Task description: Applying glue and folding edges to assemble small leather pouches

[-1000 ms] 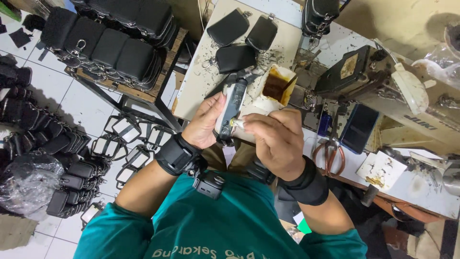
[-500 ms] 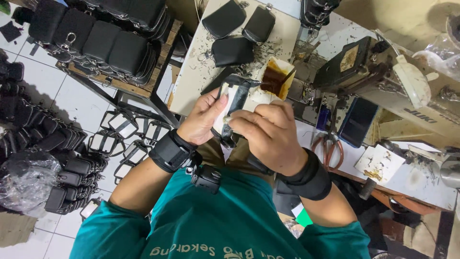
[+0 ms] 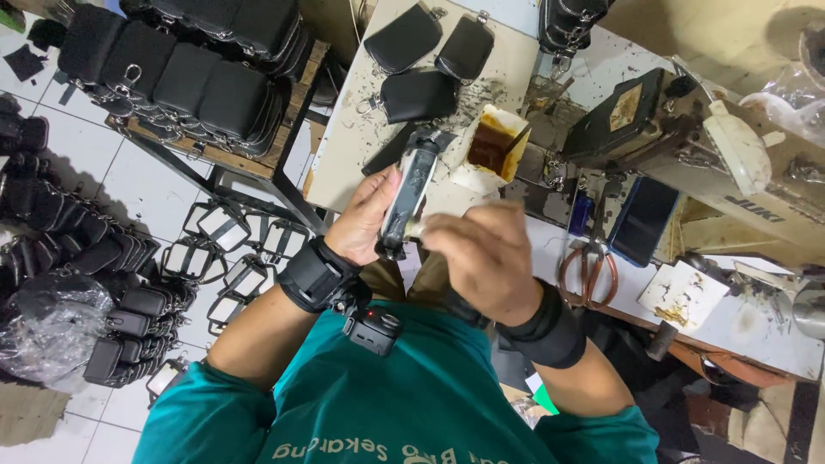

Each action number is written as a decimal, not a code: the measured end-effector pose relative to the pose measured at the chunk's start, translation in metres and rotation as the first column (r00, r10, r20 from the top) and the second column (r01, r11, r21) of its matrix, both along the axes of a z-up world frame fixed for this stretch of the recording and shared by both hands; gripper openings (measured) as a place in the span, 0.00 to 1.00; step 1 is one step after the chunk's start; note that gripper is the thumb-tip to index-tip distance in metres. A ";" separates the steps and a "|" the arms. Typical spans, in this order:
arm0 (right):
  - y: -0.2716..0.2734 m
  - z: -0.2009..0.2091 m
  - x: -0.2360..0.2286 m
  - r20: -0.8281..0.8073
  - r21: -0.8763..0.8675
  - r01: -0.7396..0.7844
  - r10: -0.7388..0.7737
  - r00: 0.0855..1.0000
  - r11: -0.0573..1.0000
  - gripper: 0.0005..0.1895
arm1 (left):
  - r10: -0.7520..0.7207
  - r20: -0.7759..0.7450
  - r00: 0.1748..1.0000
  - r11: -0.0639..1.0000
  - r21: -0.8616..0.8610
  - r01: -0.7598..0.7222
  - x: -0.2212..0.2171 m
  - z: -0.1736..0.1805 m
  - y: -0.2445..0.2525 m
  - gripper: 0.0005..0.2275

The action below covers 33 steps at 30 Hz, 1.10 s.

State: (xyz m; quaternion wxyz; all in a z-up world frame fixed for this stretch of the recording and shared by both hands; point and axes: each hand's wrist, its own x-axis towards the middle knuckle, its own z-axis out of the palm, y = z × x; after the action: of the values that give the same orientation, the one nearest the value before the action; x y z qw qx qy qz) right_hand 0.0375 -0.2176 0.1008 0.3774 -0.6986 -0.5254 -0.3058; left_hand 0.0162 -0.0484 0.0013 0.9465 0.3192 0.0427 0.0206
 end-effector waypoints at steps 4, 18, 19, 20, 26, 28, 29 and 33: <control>0.003 0.008 -0.002 -0.096 0.047 -0.029 0.034 0.995 0.998 0.13 | -0.003 -0.004 1.000 1.000 -0.014 0.003 0.002 -0.004 -0.001 0.16; 0.010 0.018 -0.003 0.013 -0.041 -0.026 0.027 1.000 0.999 0.12 | -0.051 0.091 0.995 0.999 -0.001 0.052 0.014 -0.031 0.008 0.19; 0.008 0.020 0.000 0.014 -0.040 -0.025 0.026 1.000 0.999 0.12 | -0.053 0.092 0.994 0.999 0.001 0.053 0.012 -0.023 0.006 0.19; 0.005 0.023 0.003 0.003 -0.053 -0.032 0.033 0.999 0.998 0.12 | -0.045 0.084 0.995 0.999 0.013 0.044 0.010 -0.015 0.005 0.19; 0.003 0.015 0.007 -0.041 -0.045 -0.016 0.015 0.999 0.999 0.09 | -0.056 0.148 0.987 0.998 -0.008 0.058 0.013 -0.012 0.011 0.23; -0.004 0.015 0.006 -0.043 -0.070 -0.022 0.019 0.999 0.997 0.08 | -0.078 0.160 0.984 0.995 -0.047 0.087 0.013 -0.012 0.014 0.23; -0.011 0.016 0.008 -0.204 -0.003 -0.033 0.032 0.978 0.999 0.07 | -0.010 0.160 0.987 1.000 -0.010 0.012 0.011 -0.005 0.012 0.23; -0.021 0.007 0.009 -0.460 0.332 0.074 0.093 0.883 0.940 0.04 | 0.174 0.145 0.974 0.967 0.160 -0.197 0.006 0.018 0.018 0.19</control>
State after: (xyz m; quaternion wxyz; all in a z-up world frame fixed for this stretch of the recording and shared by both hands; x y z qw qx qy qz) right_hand 0.0470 -0.2387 0.1075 0.6093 -0.6733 -0.3612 -0.2121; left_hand 0.0222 -0.0307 0.0188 0.9098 0.3928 0.0089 0.1336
